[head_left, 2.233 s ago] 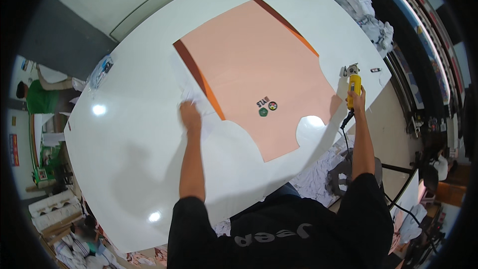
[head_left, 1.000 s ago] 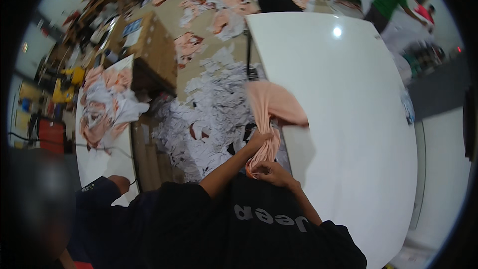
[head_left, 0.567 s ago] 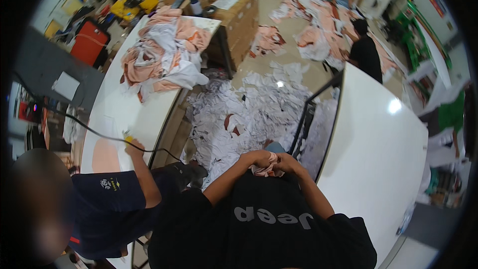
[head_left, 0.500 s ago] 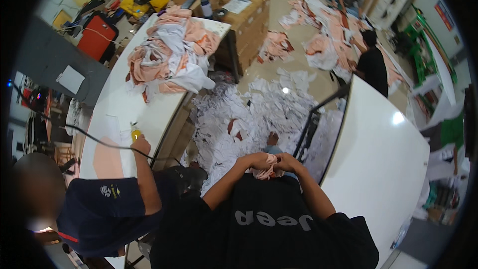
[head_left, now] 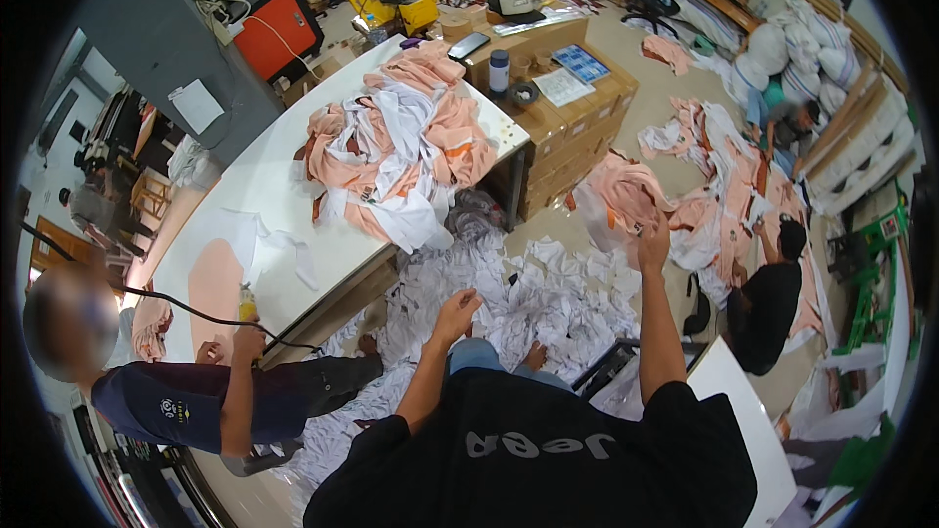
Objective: The person uses a yellow electric cutter to trim a large sheet of peach-colored material on a white worktable. They guide the tool along the edges, remove excess pieces, and smooth the surface with their hands.
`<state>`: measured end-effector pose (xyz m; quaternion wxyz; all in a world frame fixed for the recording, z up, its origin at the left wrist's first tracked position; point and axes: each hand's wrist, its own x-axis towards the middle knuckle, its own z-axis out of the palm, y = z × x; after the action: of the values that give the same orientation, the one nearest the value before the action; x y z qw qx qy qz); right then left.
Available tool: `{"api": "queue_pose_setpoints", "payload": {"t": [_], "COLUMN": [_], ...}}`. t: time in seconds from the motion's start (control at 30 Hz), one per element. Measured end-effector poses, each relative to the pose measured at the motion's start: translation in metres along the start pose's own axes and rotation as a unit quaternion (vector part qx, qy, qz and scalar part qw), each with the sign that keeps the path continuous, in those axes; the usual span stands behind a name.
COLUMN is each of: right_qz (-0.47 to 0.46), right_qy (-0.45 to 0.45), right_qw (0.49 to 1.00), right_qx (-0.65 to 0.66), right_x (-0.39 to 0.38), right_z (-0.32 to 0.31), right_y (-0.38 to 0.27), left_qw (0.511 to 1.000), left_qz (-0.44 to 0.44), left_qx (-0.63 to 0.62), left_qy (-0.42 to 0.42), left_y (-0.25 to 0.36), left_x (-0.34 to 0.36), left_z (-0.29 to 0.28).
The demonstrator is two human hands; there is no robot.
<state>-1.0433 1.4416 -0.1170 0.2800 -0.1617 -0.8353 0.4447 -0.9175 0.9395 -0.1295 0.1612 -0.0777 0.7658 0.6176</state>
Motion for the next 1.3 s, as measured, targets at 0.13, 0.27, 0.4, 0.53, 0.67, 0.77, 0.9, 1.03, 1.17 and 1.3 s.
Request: {"api": "queue_pose_setpoints", "payload": {"t": [0.13,0.27,0.4,0.53,0.67,0.77,0.9,1.03,1.17,1.3], "right_qz": [0.092,0.197,0.184,0.062,-0.046,0.397,0.482,0.316,0.215,-0.017], "right_qy": [-0.098,-0.350,-0.517,-0.621,-0.609,-0.359,-0.260,-0.349,-0.402,-0.408], "right_qw": [0.981,0.876,0.791,0.734,0.725,0.833,0.833,0.880,0.889,0.905], "right_qx": [-0.142,-0.267,-0.268,-0.270,-0.319,-0.138,-0.075,-0.069,0.026,0.118], "right_x": [-0.033,-0.169,-0.303,-0.325,-0.297,-0.260,-0.182,-0.097,0.016,0.128], "right_z": [0.015,0.014,-0.006,-0.016,-0.004,0.043,0.109,0.171,0.241,0.337], "right_y": [0.088,0.175,0.204,0.194,0.148,0.103,0.039,-0.039,-0.136,-0.271], "left_qw": [0.999,0.988,0.935,0.893,0.794,0.785,0.843,0.903,0.890,0.835], "left_qz": [-0.002,0.073,0.154,0.212,0.234,0.147,0.003,0.181,0.369,0.422], "left_qx": [-0.032,0.037,0.184,0.153,0.384,0.528,0.492,0.267,-0.114,-0.268], "left_qy": [0.036,0.130,0.260,0.365,0.409,0.288,0.218,0.285,0.243,0.230], "left_y": [0.017,0.048,0.102,0.181,0.250,0.266,0.276,0.316,0.420,0.551], "left_x": [0.040,0.117,0.259,0.406,0.508,0.556,0.619,0.634,0.541,0.395], "left_z": [0.005,-0.027,-0.103,-0.171,-0.223,-0.256,-0.310,-0.385,-0.424,-0.406]}}
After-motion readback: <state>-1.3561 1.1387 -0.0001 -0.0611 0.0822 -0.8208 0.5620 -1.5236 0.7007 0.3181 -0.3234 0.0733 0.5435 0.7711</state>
